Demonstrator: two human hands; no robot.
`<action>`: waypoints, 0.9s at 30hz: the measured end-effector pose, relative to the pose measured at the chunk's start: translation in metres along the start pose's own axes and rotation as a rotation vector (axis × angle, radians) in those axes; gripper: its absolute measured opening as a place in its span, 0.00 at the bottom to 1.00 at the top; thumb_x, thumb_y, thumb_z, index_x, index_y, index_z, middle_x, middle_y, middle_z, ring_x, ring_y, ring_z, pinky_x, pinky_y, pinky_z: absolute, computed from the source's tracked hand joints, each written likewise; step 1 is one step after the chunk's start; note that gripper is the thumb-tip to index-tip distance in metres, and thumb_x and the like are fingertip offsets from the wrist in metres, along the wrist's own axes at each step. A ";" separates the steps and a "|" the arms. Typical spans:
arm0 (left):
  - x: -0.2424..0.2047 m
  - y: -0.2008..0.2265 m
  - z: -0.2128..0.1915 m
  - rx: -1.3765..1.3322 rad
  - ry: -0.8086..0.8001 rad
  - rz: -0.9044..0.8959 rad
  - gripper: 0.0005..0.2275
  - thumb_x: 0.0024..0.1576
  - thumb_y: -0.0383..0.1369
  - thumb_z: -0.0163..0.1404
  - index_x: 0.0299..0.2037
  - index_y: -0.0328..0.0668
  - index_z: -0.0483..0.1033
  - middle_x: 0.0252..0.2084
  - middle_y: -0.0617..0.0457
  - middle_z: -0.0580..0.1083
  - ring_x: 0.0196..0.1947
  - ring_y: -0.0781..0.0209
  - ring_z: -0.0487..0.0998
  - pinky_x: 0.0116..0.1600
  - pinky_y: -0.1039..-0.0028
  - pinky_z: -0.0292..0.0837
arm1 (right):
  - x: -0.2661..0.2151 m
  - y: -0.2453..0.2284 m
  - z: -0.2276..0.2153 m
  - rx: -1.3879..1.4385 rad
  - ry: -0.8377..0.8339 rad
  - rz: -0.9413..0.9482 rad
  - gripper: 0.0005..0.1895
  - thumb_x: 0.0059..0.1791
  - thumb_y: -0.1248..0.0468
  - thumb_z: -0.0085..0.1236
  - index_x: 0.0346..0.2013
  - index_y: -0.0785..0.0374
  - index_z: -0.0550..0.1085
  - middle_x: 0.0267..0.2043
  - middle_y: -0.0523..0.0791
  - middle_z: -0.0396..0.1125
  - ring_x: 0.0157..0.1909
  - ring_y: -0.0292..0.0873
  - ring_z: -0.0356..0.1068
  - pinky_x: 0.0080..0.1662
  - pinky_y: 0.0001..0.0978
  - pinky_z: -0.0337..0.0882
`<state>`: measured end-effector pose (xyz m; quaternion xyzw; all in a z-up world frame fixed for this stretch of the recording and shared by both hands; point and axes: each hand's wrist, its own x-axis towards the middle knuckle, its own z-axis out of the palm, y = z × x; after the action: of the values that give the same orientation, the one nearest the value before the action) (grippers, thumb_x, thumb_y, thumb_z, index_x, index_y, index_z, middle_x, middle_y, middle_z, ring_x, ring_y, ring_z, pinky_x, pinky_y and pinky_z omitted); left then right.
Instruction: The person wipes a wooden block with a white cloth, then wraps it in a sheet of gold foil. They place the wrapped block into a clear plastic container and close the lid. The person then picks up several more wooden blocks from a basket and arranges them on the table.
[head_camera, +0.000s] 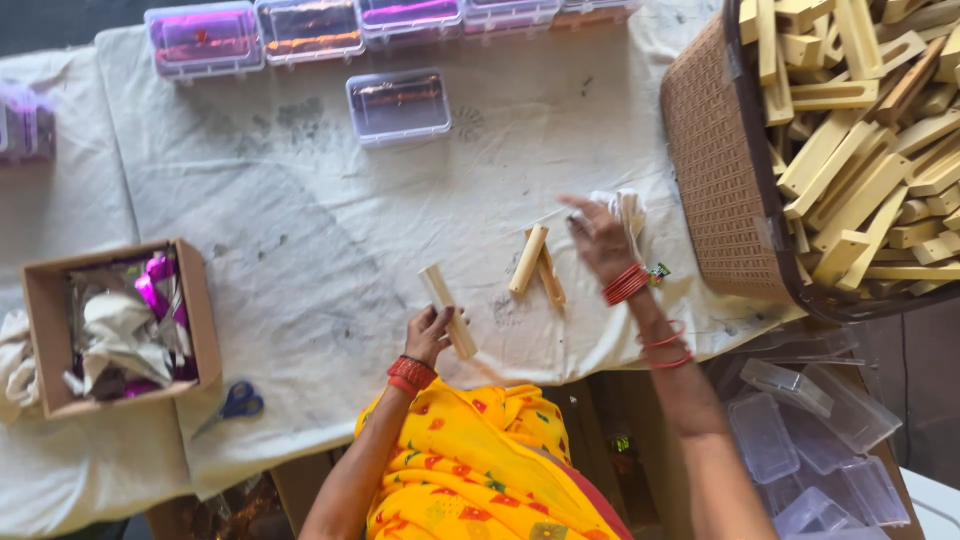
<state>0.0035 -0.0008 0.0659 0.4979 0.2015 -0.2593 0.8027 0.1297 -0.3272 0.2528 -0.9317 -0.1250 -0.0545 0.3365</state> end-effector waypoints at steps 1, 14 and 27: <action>0.005 -0.007 -0.008 -0.032 0.025 -0.044 0.11 0.62 0.37 0.52 0.49 0.38 0.74 0.47 0.51 0.80 0.46 0.57 0.83 0.47 0.60 0.81 | 0.010 0.014 -0.019 0.000 0.033 0.026 0.24 0.49 0.71 0.56 0.60 0.60 0.73 0.55 0.50 0.72 0.49 0.49 0.74 0.50 0.37 0.77; 0.047 0.005 -0.052 -0.215 -0.049 -0.289 0.13 0.61 0.33 0.51 0.50 0.28 0.73 0.48 0.40 0.80 0.46 0.47 0.83 0.52 0.57 0.81 | 0.122 0.305 -0.284 -0.305 0.761 0.091 0.18 0.56 0.84 0.47 0.55 0.69 0.77 0.54 0.50 0.76 0.56 0.46 0.79 0.58 0.37 0.81; 0.053 0.014 -0.056 -0.199 -0.021 -0.386 0.14 0.59 0.32 0.54 0.49 0.29 0.75 0.47 0.40 0.81 0.46 0.47 0.85 0.51 0.57 0.83 | 0.229 0.341 -0.279 -0.790 0.155 0.616 0.15 0.60 0.55 0.55 0.61 0.50 0.76 0.60 0.55 0.63 0.54 0.61 0.69 0.56 0.72 0.61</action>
<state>0.0500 0.0433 0.0211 0.3657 0.3094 -0.3924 0.7852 0.4372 -0.7144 0.2999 -0.9747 0.2113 -0.0650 -0.0331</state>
